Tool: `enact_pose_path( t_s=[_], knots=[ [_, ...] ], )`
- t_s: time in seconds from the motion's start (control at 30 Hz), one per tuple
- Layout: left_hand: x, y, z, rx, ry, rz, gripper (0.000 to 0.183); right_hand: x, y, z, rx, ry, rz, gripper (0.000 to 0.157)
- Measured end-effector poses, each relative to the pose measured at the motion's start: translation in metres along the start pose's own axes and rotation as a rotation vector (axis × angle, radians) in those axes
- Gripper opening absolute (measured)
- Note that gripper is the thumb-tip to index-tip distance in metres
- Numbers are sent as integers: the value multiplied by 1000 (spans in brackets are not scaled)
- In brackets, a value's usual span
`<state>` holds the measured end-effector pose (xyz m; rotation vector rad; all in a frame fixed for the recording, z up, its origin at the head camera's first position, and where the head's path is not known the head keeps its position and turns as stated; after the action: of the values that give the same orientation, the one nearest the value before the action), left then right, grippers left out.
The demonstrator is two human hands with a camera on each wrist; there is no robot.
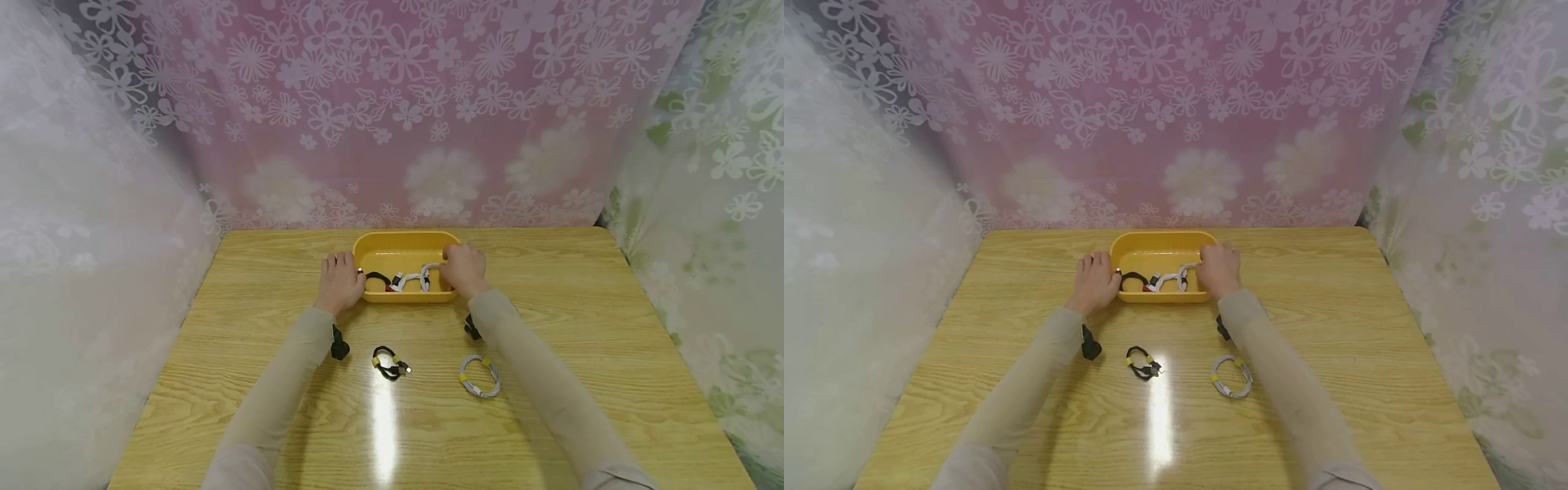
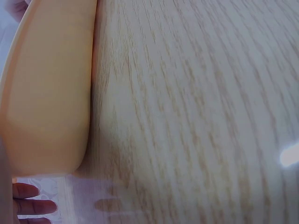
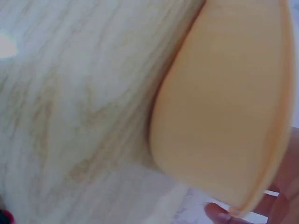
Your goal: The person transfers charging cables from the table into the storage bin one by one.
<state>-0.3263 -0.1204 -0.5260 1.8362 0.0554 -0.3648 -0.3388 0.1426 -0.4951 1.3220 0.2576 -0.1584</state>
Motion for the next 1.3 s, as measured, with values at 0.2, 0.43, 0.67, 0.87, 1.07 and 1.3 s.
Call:
enact_pose_path(
  t_s=[0.2,0.43,0.67,0.87,1.07,1.3],
  knots=[
    [0,0,0,9,-2,-3,30,3,17,4,-20,23,-19,18],
    [0,0,0,10,4,-5,29,6,37,6,-69,29,16,24],
    [0,2,-1,18,6,-6,30,15,57,7,-117,8,64,26],
    [0,3,-1,11,5,-6,32,24,75,11,-141,15,62,28],
    [1,4,-2,12,0,-8,32,39,91,12,-179,37,48,27],
    [2,3,-1,16,-3,-8,30,58,103,11,-229,71,38,24]
  ],
)
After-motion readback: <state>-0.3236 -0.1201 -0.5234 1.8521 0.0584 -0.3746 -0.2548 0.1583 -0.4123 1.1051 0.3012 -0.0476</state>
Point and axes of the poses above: each hand's wrist, its own x-axis away from the middle knuckle, its own y-axis out of the back of the hand, z = x × y, the point moved 6 cm from there along -x, towards the middle knuckle, and after that the axes turned 14 degrees about -z, right-handed, at the moved point
